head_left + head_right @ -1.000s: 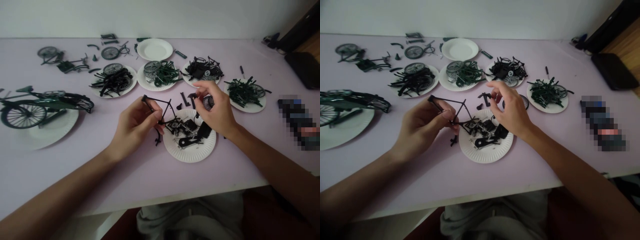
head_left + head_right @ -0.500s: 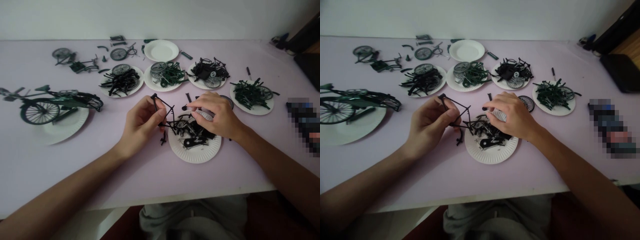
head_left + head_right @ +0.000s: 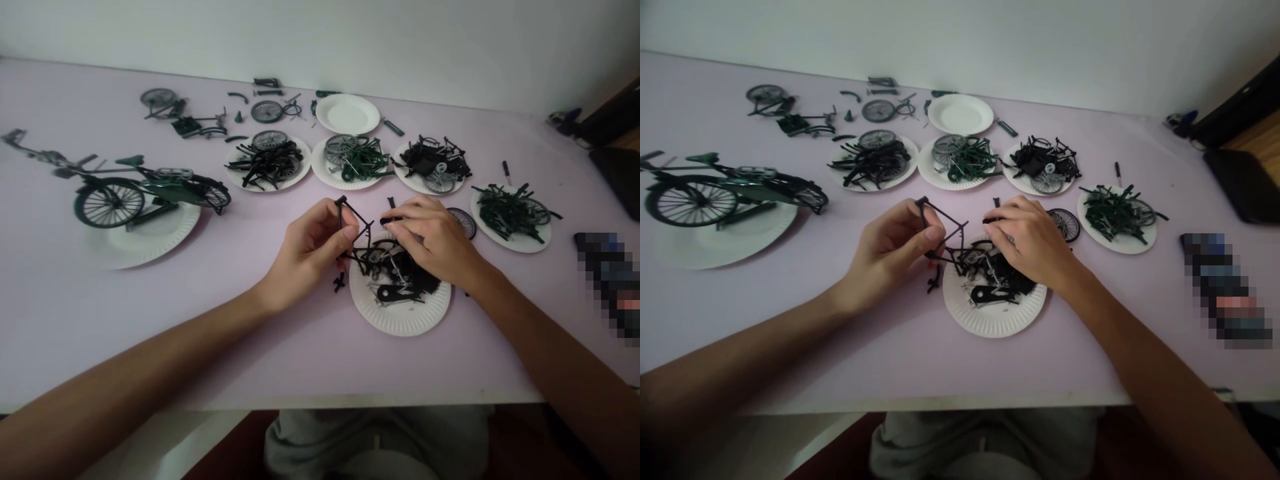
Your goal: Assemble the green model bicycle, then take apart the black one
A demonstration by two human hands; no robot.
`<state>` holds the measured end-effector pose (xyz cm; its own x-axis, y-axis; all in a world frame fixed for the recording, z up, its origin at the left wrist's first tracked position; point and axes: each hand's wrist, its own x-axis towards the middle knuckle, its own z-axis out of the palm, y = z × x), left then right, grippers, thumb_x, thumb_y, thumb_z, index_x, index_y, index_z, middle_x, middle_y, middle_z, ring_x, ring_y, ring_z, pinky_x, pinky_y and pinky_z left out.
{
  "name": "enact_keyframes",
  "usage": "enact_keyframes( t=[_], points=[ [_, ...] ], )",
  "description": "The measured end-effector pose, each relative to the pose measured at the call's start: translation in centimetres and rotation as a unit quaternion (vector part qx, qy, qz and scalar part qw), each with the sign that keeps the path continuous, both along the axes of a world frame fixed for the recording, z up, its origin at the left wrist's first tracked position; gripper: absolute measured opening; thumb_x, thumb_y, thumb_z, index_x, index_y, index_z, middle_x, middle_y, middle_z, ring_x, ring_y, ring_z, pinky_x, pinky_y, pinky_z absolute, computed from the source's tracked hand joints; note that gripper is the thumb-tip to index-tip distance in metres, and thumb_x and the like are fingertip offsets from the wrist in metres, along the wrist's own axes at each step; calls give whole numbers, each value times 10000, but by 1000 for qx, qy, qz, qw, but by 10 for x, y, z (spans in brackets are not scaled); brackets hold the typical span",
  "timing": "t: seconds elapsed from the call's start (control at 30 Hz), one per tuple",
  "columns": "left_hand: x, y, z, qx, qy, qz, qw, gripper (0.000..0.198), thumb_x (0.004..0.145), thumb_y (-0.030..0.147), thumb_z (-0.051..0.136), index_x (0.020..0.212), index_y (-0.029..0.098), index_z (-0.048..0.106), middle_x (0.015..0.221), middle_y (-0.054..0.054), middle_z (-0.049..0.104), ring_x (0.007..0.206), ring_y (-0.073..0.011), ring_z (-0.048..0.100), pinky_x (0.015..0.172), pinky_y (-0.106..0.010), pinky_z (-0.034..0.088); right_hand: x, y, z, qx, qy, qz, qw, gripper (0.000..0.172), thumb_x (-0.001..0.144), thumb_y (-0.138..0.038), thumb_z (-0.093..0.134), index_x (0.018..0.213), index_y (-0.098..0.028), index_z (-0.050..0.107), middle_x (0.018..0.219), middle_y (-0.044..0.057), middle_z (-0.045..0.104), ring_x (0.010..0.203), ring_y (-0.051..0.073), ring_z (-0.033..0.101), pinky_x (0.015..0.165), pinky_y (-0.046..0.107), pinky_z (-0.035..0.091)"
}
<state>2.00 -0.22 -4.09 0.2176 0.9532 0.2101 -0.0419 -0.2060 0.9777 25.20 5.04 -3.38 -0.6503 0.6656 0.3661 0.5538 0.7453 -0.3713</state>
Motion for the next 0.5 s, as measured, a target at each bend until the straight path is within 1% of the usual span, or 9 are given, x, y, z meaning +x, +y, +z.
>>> enact_keyframes(
  t=[0.13, 0.23, 0.3, 0.37, 0.5],
  points=[
    [0, 0, -1, -3, 0, 3, 1000, 216, 989, 371, 678, 914, 212, 553, 745, 7, 566, 598, -121, 552, 493, -253, 524, 4, 3, -5, 4, 3, -4, 1000, 205, 1013, -229, 583, 1029, -197, 785, 1092, 104, 749, 1075, 260, 655, 969, 470, 530],
    [0, 0, -2, -9, -11, 3, 1000, 212, 985, 356, 684, 902, 209, 555, 756, 2, 568, 607, -121, 556, 486, -246, 514, 8, 6, -8, 6, 34, -23, 999, 111, 963, -200, 663, 952, -212, 773, 1025, 78, 760, 1023, 250, 680, 947, 450, 539],
    [1, -1, -3, -16, -19, -2, 1000, 204, 985, 348, 684, 905, 210, 556, 745, 7, 566, 592, -116, 546, 480, -241, 501, 9, 7, -9, 12, 51, -44, 998, 80, 933, -178, 701, 911, -222, 763, 959, 57, 771, 960, 245, 700, 924, 450, 544],
    [1, -2, -4, -17, -20, -9, 1000, 201, 989, 348, 679, 911, 211, 555, 737, 12, 566, 574, -109, 534, 481, -240, 494, 10, 7, -9, 11, 59, -57, 997, 84, 923, -166, 713, 954, -221, 768, 964, 57, 783, 939, 242, 717, 912, 443, 553],
    [3, -2, -5, -20, -26, -13, 999, 215, 983, 353, 686, 900, 203, 556, 804, -5, 597, 587, -101, 535, 486, -232, 497, 10, 8, -11, 12, 61, -50, 997, 229, 908, -164, 742, 1134, -191, 772, 1100, 87, 798, 1057, 253, 723, 971, 427, 548]
  ],
)
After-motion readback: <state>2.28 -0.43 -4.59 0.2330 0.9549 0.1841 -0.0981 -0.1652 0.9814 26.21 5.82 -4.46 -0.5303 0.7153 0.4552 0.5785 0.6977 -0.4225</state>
